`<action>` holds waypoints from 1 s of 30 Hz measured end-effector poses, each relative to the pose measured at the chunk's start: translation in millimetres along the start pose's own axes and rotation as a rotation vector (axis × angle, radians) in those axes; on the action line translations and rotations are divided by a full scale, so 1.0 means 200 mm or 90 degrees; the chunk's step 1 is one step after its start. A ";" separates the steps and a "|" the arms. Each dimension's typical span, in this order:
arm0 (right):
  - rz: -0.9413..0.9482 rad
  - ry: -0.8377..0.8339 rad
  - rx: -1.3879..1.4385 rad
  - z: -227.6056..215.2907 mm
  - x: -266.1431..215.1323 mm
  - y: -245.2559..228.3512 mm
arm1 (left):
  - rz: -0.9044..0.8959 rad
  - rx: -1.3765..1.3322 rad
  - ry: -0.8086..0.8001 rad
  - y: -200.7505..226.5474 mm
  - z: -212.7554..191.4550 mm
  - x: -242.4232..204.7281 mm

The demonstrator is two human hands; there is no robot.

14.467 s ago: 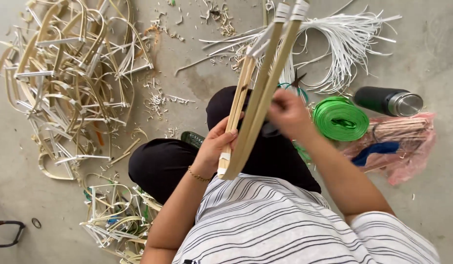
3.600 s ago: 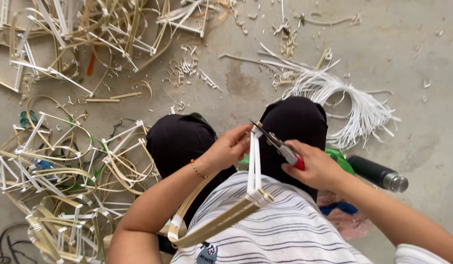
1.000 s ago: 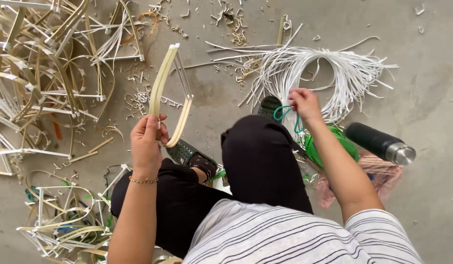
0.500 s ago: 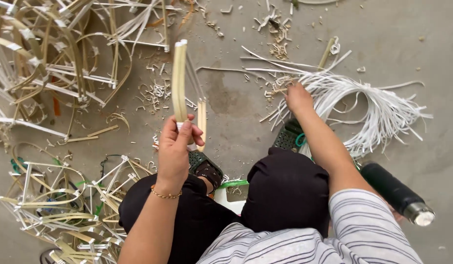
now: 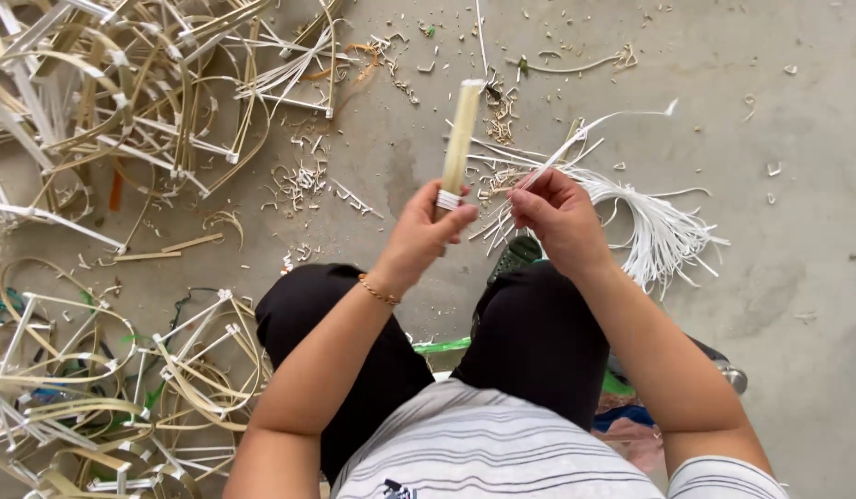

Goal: The recorder is binding curved wood or bamboo strips together using white tape or string in a workshop setting.

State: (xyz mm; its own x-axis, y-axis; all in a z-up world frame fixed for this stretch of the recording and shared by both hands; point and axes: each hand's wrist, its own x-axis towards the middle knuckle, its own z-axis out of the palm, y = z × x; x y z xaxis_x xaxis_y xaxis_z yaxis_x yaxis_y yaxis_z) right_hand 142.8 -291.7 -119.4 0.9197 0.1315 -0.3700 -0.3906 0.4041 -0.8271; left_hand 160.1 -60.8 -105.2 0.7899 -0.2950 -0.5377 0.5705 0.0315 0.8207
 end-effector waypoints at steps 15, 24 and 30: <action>-0.271 0.027 0.262 0.12 -0.30 -0.12 | 0.151 0.014 -0.097 -0.08 -0.20 -0.80; 0.106 -0.023 0.066 0.45 -0.49 0.05 | 0.137 -0.079 -0.050 -0.06 -0.12 -0.83; 0.052 -0.086 0.007 0.44 -0.55 0.19 | 0.152 -0.139 -0.069 -0.13 -0.06 -0.80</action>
State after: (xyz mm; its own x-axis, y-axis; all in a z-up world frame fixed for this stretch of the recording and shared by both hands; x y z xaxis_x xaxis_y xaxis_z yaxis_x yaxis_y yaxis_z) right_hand 31.2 -211.3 -73.1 0.8819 0.2852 -0.3754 -0.4651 0.3964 -0.7915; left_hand 22.4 -3.2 -43.2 0.8849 -0.3539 -0.3028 0.4169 0.3119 0.8538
